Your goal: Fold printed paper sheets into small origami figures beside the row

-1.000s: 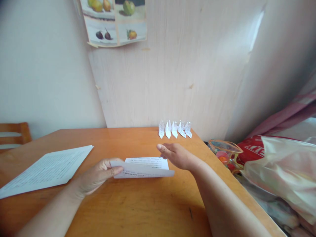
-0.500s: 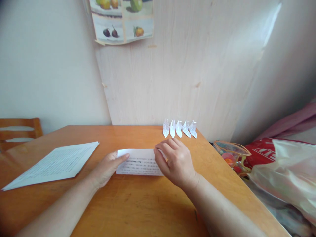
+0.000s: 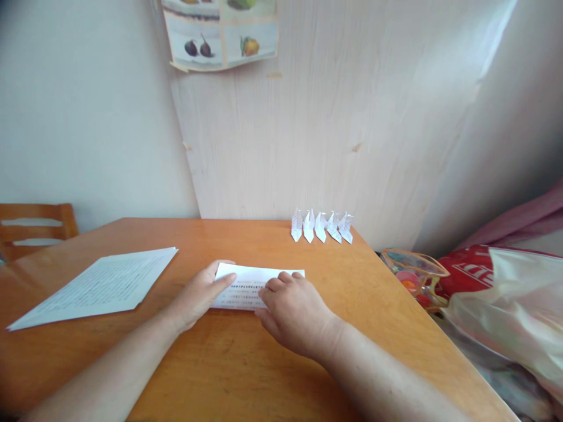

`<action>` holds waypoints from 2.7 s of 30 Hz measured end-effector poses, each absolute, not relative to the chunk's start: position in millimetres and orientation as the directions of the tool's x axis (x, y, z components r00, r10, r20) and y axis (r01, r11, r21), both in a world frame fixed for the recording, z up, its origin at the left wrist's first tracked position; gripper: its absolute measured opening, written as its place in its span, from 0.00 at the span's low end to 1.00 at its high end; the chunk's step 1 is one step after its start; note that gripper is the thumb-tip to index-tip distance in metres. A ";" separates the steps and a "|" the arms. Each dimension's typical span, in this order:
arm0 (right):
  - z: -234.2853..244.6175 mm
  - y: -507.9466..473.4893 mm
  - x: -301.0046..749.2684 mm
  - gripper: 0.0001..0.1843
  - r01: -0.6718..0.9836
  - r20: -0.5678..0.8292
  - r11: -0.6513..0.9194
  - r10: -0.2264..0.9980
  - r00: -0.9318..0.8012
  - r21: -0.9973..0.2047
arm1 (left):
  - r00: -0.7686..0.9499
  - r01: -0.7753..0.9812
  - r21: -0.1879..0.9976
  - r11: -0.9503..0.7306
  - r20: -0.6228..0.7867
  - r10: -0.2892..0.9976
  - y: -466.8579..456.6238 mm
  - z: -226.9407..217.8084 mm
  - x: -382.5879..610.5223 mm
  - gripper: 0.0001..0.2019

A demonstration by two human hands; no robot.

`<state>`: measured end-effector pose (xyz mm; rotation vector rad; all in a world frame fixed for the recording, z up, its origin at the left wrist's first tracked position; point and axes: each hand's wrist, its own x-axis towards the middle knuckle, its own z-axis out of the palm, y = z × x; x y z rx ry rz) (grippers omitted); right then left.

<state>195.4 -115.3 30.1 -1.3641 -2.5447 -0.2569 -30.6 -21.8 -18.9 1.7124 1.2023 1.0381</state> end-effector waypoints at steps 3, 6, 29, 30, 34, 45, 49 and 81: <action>27.1 -112.8 195.1 0.14 0.864 0.210 0.500 0.841 -0.499 0.049 | 0.167 0.340 0.890 -0.302 0.259 0.951 -16.5 -26.8 -31.5 0.30; 24.8 -111.0 196.5 0.14 0.881 0.163 0.471 0.867 -0.472 0.044 | 0.088 0.503 0.743 -0.441 0.464 0.881 -12.6 -32.3 -33.7 0.31; 6.4 -111.9 194.2 0.25 0.891 0.153 0.447 0.889 -0.433 -0.079 | 0.834 0.454 0.242 -0.858 0.224 0.504 -29.7 -5.7 -13.7 0.20; 6.2 -112.0 193.9 0.26 0.891 0.149 0.447 0.889 -0.433 -0.079 | 0.828 0.455 0.255 -0.853 0.233 0.511 -29.9 -9.1 -15.3 0.19; 4.1 -112.2 192.9 0.31 0.893 0.149 0.448 0.886 -0.439 -0.032 | 0.816 0.453 0.276 -0.848 0.256 0.519 -30.3 -19.0 -19.6 0.19; -0.5 -109.4 190.6 0.16 0.919 0.207 0.390 0.896 -0.393 0.055 | 0.818 0.495 0.150 -0.856 0.251 0.517 -36.1 -25.7 -22.0 0.22; -9.8 -107.3 193.7 0.20 0.919 0.243 0.392 0.888 -0.390 0.041 | 0.820 0.512 0.132 -0.849 0.222 0.528 -41.0 -23.2 -19.9 0.22; -15.4 -103.6 196.9 0.32 0.914 0.151 0.405 0.905 -0.397 -0.027 | 0.816 0.498 0.063 -0.865 0.304 0.491 -34.2 -42.0 -26.6 0.23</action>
